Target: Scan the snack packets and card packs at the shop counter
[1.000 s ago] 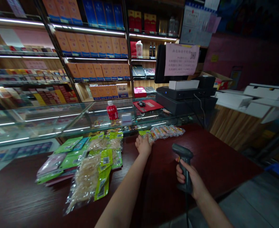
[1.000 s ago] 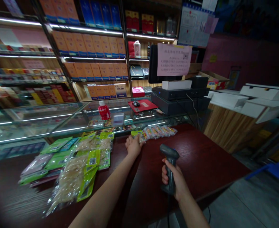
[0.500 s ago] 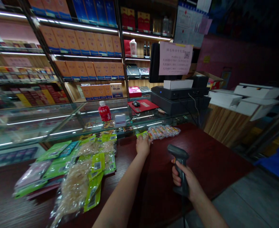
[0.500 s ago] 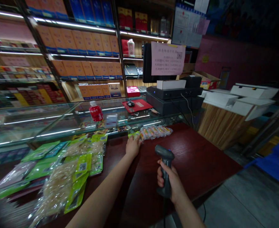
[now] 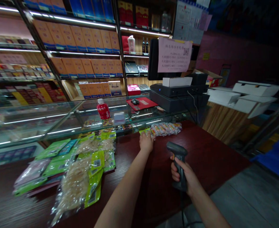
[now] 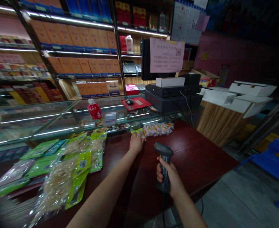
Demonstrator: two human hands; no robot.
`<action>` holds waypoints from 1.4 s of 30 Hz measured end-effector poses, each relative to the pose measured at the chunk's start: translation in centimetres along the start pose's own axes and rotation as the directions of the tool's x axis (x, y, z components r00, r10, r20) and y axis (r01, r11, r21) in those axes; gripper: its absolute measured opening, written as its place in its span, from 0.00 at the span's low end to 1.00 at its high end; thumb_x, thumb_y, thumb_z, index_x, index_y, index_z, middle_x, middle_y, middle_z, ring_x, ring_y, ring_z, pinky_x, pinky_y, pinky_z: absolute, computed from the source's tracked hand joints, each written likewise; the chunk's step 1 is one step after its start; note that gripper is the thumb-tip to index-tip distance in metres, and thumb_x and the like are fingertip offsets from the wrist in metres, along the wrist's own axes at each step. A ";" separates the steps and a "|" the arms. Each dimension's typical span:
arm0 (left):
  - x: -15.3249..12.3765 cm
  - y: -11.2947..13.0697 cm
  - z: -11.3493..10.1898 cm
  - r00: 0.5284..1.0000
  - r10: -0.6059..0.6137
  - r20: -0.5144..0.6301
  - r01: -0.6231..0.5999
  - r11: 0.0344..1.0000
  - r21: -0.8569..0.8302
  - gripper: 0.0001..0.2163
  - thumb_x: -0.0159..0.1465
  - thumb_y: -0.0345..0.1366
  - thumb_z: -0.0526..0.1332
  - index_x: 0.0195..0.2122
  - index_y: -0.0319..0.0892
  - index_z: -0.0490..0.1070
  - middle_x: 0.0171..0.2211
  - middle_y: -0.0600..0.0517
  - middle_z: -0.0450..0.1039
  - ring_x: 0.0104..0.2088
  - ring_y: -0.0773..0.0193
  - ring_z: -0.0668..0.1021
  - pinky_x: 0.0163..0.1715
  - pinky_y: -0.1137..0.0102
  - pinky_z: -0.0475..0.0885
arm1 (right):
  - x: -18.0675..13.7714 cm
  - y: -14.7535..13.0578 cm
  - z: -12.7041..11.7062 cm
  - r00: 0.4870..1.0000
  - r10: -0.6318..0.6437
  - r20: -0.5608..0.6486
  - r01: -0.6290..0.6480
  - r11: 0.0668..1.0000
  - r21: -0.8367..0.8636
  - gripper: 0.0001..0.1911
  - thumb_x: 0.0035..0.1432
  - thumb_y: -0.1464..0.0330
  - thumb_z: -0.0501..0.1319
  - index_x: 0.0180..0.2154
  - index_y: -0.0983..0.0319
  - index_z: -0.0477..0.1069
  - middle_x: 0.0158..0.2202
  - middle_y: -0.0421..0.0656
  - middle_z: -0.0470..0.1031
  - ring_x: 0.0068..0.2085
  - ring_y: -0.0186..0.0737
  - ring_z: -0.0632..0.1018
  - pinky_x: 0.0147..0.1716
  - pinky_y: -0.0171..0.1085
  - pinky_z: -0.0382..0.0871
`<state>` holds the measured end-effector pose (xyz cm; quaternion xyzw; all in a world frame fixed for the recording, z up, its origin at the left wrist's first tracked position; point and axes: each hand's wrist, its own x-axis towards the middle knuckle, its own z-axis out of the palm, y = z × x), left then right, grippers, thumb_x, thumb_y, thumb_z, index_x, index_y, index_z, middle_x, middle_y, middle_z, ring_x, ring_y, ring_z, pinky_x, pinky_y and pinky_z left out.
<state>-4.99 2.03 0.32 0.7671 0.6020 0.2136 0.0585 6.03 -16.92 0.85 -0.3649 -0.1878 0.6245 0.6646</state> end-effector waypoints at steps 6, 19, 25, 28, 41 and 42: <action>-1.6 -1.6 -2.0 0.998 0.042 -0.045 -0.042 0.999 -0.009 0.23 0.66 0.45 0.53 0.60 0.40 0.63 0.61 0.35 0.59 0.64 0.45 0.59 0.60 0.54 0.57 | -0.3 0.1 -0.4 1.000 0.017 0.024 -0.017 1.000 0.023 0.17 0.48 0.61 0.71 0.36 0.61 0.70 0.18 0.34 0.65 0.15 0.25 0.61 0.12 0.25 0.52; -5.4 -10.3 -10.8 0.953 -0.198 -0.228 0.258 0.927 0.272 0.17 0.65 0.39 0.54 0.53 0.38 0.68 0.53 0.36 0.66 0.59 0.45 0.64 0.57 0.55 0.57 | -0.5 0.2 -1.0 0.999 0.037 0.034 -0.038 0.999 0.009 0.17 0.45 0.63 0.72 0.35 0.62 0.70 0.18 0.34 0.64 0.16 0.26 0.62 0.12 0.25 0.55; -5.0 -13.4 -11.2 0.917 -0.334 -0.218 0.386 0.878 0.281 0.30 0.62 0.40 0.56 0.63 0.28 0.57 0.58 0.27 0.62 0.65 0.36 0.54 0.61 0.46 0.43 | -0.6 0.2 -0.7 0.999 0.024 0.032 -0.024 1.000 0.012 0.17 0.45 0.64 0.73 0.35 0.62 0.70 0.18 0.34 0.64 0.16 0.26 0.62 0.12 0.25 0.55; -5.1 -13.3 -11.4 0.918 -0.330 -0.220 0.384 0.881 0.278 0.34 0.60 0.41 0.60 0.64 0.28 0.54 0.57 0.27 0.64 0.63 0.36 0.59 0.61 0.48 0.46 | -0.6 0.2 -0.7 0.999 0.012 0.032 -0.013 1.000 0.012 0.17 0.44 0.64 0.73 0.34 0.62 0.70 0.18 0.34 0.64 0.16 0.26 0.62 0.12 0.25 0.55; -3.8 -14.4 -11.8 0.914 -0.339 -0.222 0.306 0.937 -0.170 0.26 0.51 0.37 0.69 0.49 0.41 0.61 0.43 0.44 0.73 0.44 0.54 0.76 0.39 0.68 0.68 | -0.5 0.1 -0.5 1.000 -0.010 0.030 0.010 1.000 0.005 0.18 0.45 0.63 0.73 0.35 0.62 0.71 0.18 0.34 0.65 0.16 0.26 0.63 0.12 0.25 0.56; -3.7 -14.6 -11.9 0.916 -0.334 -0.222 0.291 0.934 -0.206 0.25 0.51 0.36 0.69 0.48 0.42 0.61 0.42 0.46 0.74 0.42 0.55 0.77 0.37 0.68 0.68 | -0.5 0.1 -0.5 1.000 -0.009 0.029 0.009 1.000 0.008 0.18 0.44 0.62 0.73 0.35 0.62 0.71 0.18 0.34 0.65 0.16 0.26 0.63 0.12 0.25 0.56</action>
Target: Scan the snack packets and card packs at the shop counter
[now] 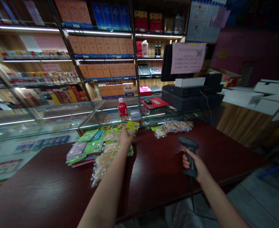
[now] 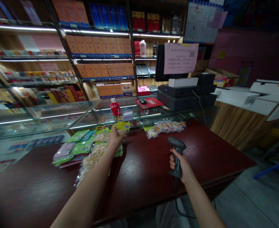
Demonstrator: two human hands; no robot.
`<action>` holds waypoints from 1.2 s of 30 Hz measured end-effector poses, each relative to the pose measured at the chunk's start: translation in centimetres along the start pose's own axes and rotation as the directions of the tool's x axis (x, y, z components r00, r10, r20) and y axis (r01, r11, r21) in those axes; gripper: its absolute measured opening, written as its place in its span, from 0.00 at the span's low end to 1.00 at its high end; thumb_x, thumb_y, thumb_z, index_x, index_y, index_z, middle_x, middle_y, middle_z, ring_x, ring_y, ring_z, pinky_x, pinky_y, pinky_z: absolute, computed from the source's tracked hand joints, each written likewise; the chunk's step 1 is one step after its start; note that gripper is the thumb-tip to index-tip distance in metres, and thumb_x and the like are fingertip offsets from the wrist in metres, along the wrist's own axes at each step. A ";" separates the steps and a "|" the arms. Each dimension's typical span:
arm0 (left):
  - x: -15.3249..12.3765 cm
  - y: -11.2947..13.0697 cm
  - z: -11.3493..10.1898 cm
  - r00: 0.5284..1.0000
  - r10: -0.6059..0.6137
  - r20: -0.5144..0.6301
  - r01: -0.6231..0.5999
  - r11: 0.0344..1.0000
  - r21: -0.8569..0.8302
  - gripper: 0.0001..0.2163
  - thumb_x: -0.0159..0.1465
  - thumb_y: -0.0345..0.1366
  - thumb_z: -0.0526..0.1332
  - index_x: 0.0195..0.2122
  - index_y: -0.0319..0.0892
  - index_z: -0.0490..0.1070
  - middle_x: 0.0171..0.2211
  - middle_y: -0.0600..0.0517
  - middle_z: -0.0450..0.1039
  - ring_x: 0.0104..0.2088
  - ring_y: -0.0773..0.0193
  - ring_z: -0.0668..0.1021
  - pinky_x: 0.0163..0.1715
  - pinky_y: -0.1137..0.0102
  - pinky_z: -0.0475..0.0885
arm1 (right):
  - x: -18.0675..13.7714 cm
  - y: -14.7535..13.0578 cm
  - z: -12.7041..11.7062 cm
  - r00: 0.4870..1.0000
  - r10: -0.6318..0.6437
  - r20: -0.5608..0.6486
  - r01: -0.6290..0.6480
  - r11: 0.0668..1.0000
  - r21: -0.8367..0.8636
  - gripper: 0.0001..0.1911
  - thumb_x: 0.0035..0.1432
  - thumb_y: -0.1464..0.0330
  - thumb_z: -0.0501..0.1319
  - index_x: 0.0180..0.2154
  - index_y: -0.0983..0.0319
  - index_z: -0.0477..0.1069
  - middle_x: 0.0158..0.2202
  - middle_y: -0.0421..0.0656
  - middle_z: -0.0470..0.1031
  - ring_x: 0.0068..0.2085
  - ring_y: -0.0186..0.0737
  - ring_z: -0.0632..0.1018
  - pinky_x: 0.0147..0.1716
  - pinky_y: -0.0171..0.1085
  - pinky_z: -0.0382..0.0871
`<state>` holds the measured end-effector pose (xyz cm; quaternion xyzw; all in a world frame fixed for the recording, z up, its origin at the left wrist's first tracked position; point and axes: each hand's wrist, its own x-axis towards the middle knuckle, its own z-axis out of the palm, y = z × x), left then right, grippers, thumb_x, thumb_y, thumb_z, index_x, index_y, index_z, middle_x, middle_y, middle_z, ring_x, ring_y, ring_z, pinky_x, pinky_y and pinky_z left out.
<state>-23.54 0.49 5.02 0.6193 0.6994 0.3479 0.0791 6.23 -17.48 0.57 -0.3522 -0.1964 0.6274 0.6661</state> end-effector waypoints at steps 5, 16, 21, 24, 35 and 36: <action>0.2 0.9 -1.1 0.981 0.167 -0.095 -0.175 0.980 -0.092 0.16 0.54 0.33 0.65 0.42 0.44 0.63 0.40 0.49 0.73 0.41 0.56 0.76 0.37 0.68 0.67 | 0.2 0.1 -0.1 1.000 0.006 -0.006 -0.006 1.000 0.006 0.19 0.43 0.62 0.73 0.35 0.62 0.71 0.17 0.34 0.65 0.16 0.26 0.63 0.12 0.25 0.55; -6.1 6.8 5.7 0.972 0.188 0.143 0.043 0.456 -0.889 0.17 0.48 0.36 0.68 0.36 0.41 0.64 0.34 0.50 0.75 0.34 0.61 0.78 0.34 0.68 0.72 | -0.5 -0.3 0.7 1.000 -0.014 0.027 0.015 0.999 -0.030 0.20 0.44 0.61 0.73 0.36 0.61 0.69 0.18 0.34 0.66 0.16 0.27 0.64 0.13 0.26 0.56; -8.0 5.1 9.3 0.974 0.148 0.171 0.095 0.417 -0.904 0.18 0.48 0.37 0.69 0.38 0.41 0.65 0.34 0.50 0.76 0.35 0.61 0.78 0.36 0.67 0.73 | -2.8 -0.1 2.1 0.997 -0.049 0.059 0.060 0.981 -0.187 0.22 0.46 0.59 0.71 0.40 0.60 0.68 0.19 0.32 0.66 0.16 0.27 0.64 0.13 0.27 0.56; -8.2 4.4 10.0 0.978 0.154 0.139 0.059 0.437 -0.898 0.17 0.50 0.37 0.68 0.39 0.41 0.66 0.36 0.49 0.76 0.37 0.61 0.78 0.38 0.67 0.73 | -4.2 0.1 3.5 0.996 -0.041 0.082 0.065 0.946 -0.318 0.24 0.48 0.57 0.70 0.44 0.60 0.67 0.19 0.32 0.65 0.15 0.27 0.63 0.13 0.27 0.56; -8.3 4.3 9.7 0.979 0.172 0.106 0.002 0.517 -0.856 0.15 0.51 0.34 0.66 0.40 0.41 0.66 0.37 0.50 0.75 0.37 0.61 0.77 0.38 0.67 0.71 | -4.9 0.2 6.8 0.997 -0.061 0.056 0.081 0.871 -0.485 0.23 0.48 0.54 0.69 0.39 0.59 0.64 0.17 0.30 0.64 0.13 0.28 0.63 0.11 0.27 0.56; -8.4 4.3 9.5 0.981 0.172 0.094 -0.015 0.541 -0.841 0.15 0.51 0.34 0.66 0.39 0.41 0.66 0.36 0.50 0.75 0.36 0.61 0.77 0.38 0.67 0.71 | -4.9 0.1 6.8 0.997 -0.060 0.058 0.081 0.873 -0.481 0.23 0.48 0.54 0.69 0.39 0.59 0.64 0.17 0.30 0.64 0.13 0.28 0.63 0.11 0.27 0.56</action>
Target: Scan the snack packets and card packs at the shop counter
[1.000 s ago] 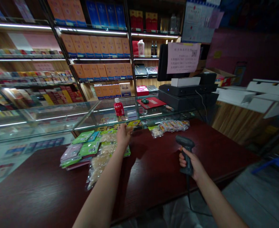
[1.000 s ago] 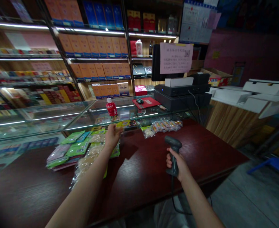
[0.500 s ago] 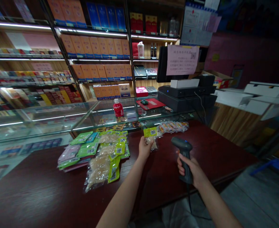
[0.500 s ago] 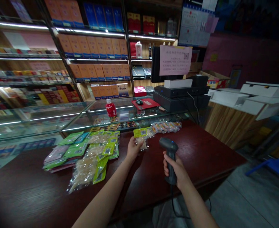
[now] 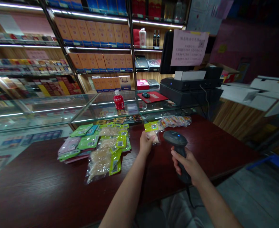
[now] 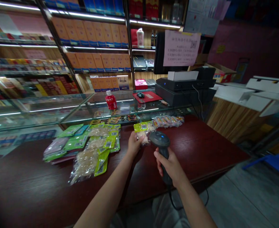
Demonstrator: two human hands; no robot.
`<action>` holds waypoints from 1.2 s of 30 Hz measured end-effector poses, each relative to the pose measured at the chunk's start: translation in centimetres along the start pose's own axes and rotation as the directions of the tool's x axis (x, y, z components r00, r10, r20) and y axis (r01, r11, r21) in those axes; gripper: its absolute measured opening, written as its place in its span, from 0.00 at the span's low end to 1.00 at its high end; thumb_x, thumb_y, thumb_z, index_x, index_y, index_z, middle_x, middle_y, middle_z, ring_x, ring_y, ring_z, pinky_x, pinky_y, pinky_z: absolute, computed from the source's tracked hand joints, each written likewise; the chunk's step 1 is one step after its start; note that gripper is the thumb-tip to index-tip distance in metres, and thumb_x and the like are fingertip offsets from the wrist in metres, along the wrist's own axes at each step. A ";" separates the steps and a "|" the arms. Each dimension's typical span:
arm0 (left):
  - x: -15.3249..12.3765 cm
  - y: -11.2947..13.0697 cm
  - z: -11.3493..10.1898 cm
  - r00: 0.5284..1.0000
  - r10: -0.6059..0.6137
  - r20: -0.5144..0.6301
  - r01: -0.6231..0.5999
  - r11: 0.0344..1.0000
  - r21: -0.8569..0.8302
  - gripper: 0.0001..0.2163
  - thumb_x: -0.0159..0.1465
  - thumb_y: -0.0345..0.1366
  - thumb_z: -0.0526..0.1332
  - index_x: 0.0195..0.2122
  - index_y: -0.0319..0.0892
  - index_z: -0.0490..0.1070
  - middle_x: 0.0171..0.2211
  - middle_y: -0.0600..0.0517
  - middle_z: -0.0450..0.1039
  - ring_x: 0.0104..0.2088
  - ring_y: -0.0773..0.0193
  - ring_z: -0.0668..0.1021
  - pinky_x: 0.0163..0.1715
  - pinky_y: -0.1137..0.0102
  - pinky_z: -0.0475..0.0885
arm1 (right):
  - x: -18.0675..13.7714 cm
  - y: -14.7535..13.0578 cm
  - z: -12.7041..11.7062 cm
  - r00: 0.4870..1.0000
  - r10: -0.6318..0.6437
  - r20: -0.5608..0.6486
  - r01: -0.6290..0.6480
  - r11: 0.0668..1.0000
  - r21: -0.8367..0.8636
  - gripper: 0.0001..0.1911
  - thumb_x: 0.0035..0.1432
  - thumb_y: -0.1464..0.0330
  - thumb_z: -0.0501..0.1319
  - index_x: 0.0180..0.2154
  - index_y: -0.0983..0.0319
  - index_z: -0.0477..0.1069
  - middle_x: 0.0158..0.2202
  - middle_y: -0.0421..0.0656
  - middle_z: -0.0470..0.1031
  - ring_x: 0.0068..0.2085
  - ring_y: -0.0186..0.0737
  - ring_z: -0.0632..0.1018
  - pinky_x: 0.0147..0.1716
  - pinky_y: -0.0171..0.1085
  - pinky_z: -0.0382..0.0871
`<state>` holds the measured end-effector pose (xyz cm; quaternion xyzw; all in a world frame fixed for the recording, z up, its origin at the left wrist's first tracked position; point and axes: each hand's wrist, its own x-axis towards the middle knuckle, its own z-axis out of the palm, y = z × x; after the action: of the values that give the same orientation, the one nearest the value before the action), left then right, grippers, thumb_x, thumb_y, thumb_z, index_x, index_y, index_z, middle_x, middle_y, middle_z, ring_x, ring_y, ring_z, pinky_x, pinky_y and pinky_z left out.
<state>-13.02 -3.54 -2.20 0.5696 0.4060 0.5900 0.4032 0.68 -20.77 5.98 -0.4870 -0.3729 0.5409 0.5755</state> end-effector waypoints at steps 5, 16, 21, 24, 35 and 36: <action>-0.2 0.6 -0.2 0.999 0.030 -0.021 -0.027 0.994 0.104 0.14 0.50 0.33 0.66 0.38 0.40 0.67 0.35 0.50 0.74 0.35 0.61 0.76 0.38 0.67 0.70 | 0.0 -0.2 -0.2 1.000 -0.018 0.011 0.018 1.000 0.024 0.22 0.49 0.54 0.68 0.38 0.59 0.64 0.18 0.30 0.64 0.14 0.27 0.63 0.11 0.27 0.55; 0.0 -0.3 0.1 0.999 -0.029 -0.016 0.027 0.995 -0.092 0.17 0.52 0.36 0.67 0.41 0.41 0.65 0.38 0.49 0.74 0.38 0.61 0.77 0.41 0.66 0.72 | 0.3 0.4 -2.0 1.000 0.011 0.007 -0.012 0.984 0.176 0.22 0.47 0.57 0.71 0.39 0.59 0.65 0.19 0.32 0.65 0.15 0.27 0.64 0.12 0.27 0.56; 0.2 -0.6 -0.1 0.992 -0.074 -0.103 0.059 0.987 -0.147 0.20 0.54 0.39 0.65 0.46 0.41 0.63 0.44 0.46 0.73 0.43 0.60 0.77 0.44 0.65 0.72 | 1.7 2.1 -4.8 0.998 0.047 0.036 -0.056 0.938 0.342 0.19 0.49 0.58 0.70 0.38 0.60 0.68 0.19 0.33 0.65 0.15 0.26 0.61 0.13 0.26 0.53; 0.2 -0.6 -0.2 0.992 -0.093 -0.085 0.071 0.971 -0.229 0.24 0.53 0.38 0.65 0.49 0.41 0.61 0.47 0.45 0.72 0.44 0.61 0.77 0.45 0.65 0.72 | 2.5 3.1 -6.1 0.998 0.034 0.049 -0.052 0.903 0.426 0.19 0.49 0.58 0.70 0.38 0.60 0.68 0.20 0.33 0.64 0.16 0.25 0.60 0.13 0.25 0.52; 2.6 -1.8 1.5 0.952 -0.290 -0.095 0.263 0.937 -0.230 0.25 0.44 0.36 0.71 0.43 0.37 0.68 0.28 0.53 0.71 0.27 0.67 0.76 0.31 0.70 0.73 | 2.9 3.7 -6.3 0.996 0.045 0.078 -0.076 0.880 0.469 0.17 0.51 0.60 0.70 0.38 0.60 0.69 0.20 0.33 0.64 0.16 0.25 0.62 0.14 0.25 0.52; 3.1 -2.0 2.2 0.936 -0.326 -0.130 0.291 0.928 -0.233 0.23 0.44 0.35 0.72 0.40 0.37 0.68 0.27 0.54 0.70 0.26 0.67 0.75 0.29 0.70 0.72 | 2.8 3.6 -6.3 0.996 0.043 0.076 -0.074 0.880 0.470 0.17 0.51 0.60 0.70 0.38 0.60 0.69 0.20 0.33 0.64 0.16 0.25 0.62 0.14 0.25 0.52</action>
<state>-10.87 0.12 -2.93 0.4016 0.4584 0.6040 0.5136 6.12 -19.19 0.63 -0.3257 -0.2333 0.6476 0.6481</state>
